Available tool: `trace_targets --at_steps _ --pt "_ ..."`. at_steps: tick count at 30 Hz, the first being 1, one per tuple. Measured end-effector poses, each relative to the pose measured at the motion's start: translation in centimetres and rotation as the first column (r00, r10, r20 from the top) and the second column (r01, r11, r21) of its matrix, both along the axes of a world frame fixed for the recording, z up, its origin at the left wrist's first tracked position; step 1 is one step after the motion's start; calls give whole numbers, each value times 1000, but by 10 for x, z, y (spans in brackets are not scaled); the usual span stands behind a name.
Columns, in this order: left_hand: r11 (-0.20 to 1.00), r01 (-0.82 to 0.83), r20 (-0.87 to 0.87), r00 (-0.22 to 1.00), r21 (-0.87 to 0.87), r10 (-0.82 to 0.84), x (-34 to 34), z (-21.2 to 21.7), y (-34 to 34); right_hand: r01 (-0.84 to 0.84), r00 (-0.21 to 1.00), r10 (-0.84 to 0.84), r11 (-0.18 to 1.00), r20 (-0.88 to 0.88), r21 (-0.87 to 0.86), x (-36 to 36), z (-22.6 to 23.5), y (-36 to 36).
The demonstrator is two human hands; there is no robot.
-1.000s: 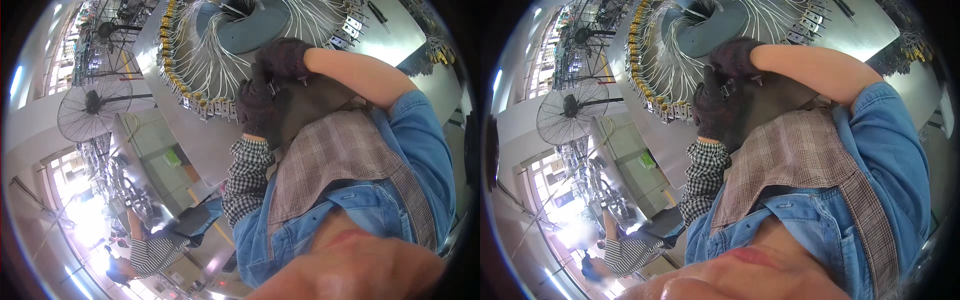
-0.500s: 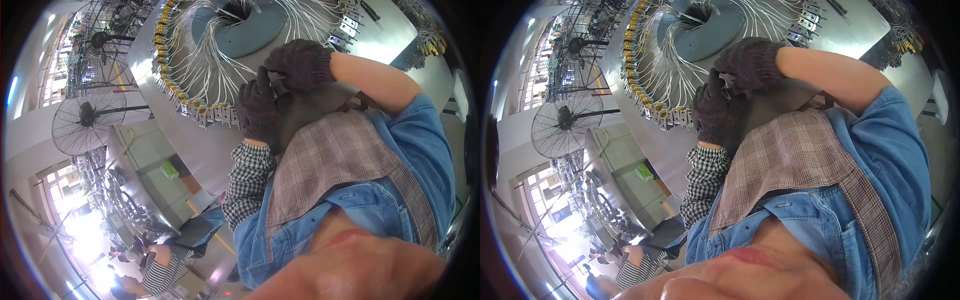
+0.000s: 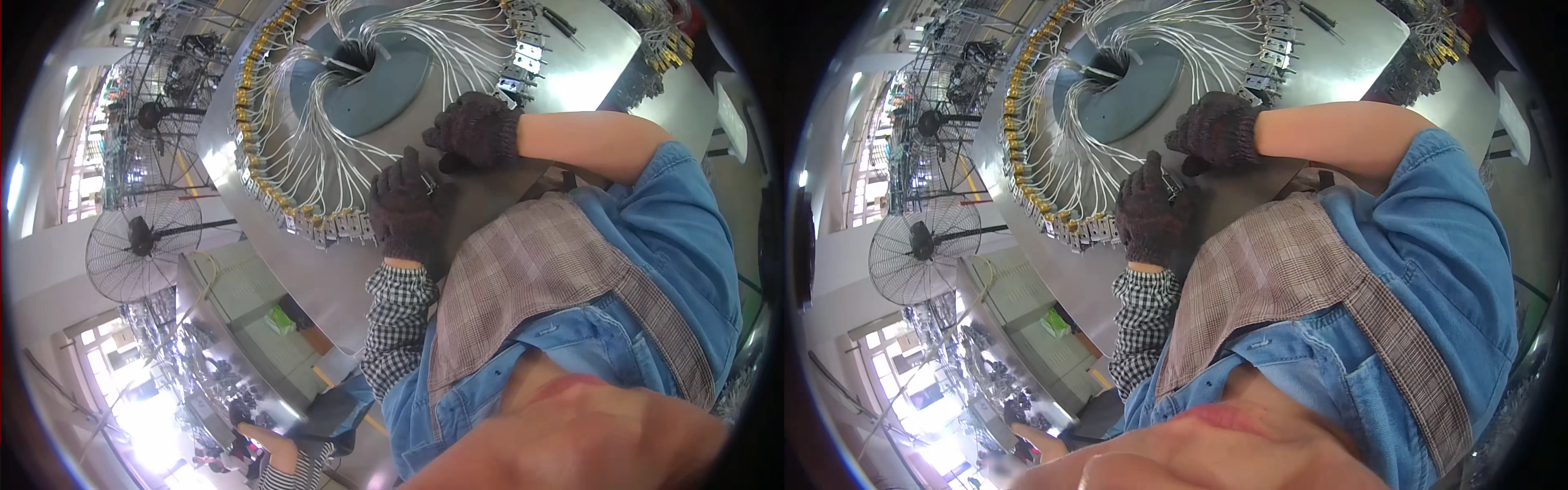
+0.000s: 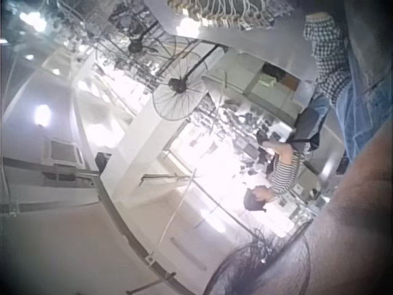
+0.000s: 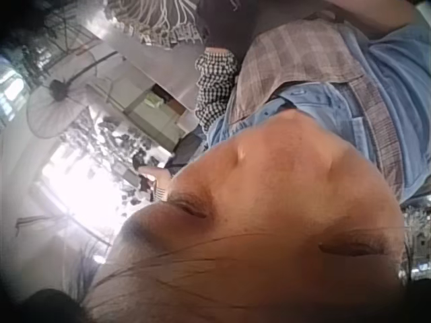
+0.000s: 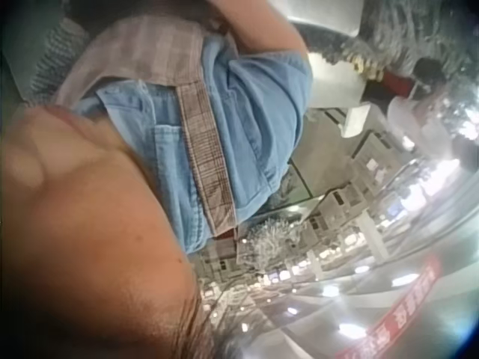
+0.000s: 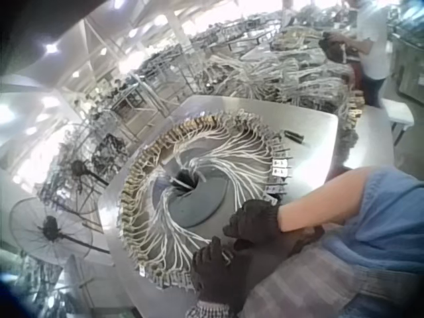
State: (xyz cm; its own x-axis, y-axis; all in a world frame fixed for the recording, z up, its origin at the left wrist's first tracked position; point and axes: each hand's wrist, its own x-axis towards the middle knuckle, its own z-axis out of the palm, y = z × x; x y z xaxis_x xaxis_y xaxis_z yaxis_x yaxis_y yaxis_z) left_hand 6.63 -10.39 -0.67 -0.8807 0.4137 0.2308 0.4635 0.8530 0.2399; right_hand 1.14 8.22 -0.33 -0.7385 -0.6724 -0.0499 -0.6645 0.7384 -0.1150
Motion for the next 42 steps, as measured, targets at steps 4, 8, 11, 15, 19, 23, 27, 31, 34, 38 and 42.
trace_targets --at_steps 4,8,11,15,19,23,27,31,34,38,42 --pt "1000 18 5 1000 9 -18 0 -1 1 -102 991 107 993 83 -64 -14 -6 8" --pt "1000 17 -39 999 12 -16 1 -4 2 -105 980 117 991 159 -78 -18 -5 7" --pt "999 40 -47 998 27 -38 -1 -10 -4 -39 990 45 998 137 -47 -3 9 3" --pt "999 52 -21 998 8 -51 1 -3 -7 117 984 -59 925 168 -362 -12 33 54" --pt "999 30 6 1000 32 -30 1 -4 -8 289 952 -277 954 128 -82 -26 43 110" --pt "1000 3 -21 1000 -29 -4 1 2 -2 137 988 -133 989 -79 54 -19 3 125" --pt "998 67 -34 997 9 -67 -3 1 1 146 924 -151 988 -352 -40 -2 -31 127" --pt "995 66 -11 998 -80 -67 -11 12 38 157 875 -184 983 -447 -99 4 -42 129" --pt "979 123 -53 990 -161 -133 -24 6 81 111 866 -207 967 -455 -228 6 -42 130" --pt "966 131 -22 990 -222 -139 -34 3 117 52 820 -193 963 -539 -266 2 -39 132" --pt "957 154 -44 985 -246 -170 -46 -12 118 -91 980 57 981 -193 -173 -13 16 130"
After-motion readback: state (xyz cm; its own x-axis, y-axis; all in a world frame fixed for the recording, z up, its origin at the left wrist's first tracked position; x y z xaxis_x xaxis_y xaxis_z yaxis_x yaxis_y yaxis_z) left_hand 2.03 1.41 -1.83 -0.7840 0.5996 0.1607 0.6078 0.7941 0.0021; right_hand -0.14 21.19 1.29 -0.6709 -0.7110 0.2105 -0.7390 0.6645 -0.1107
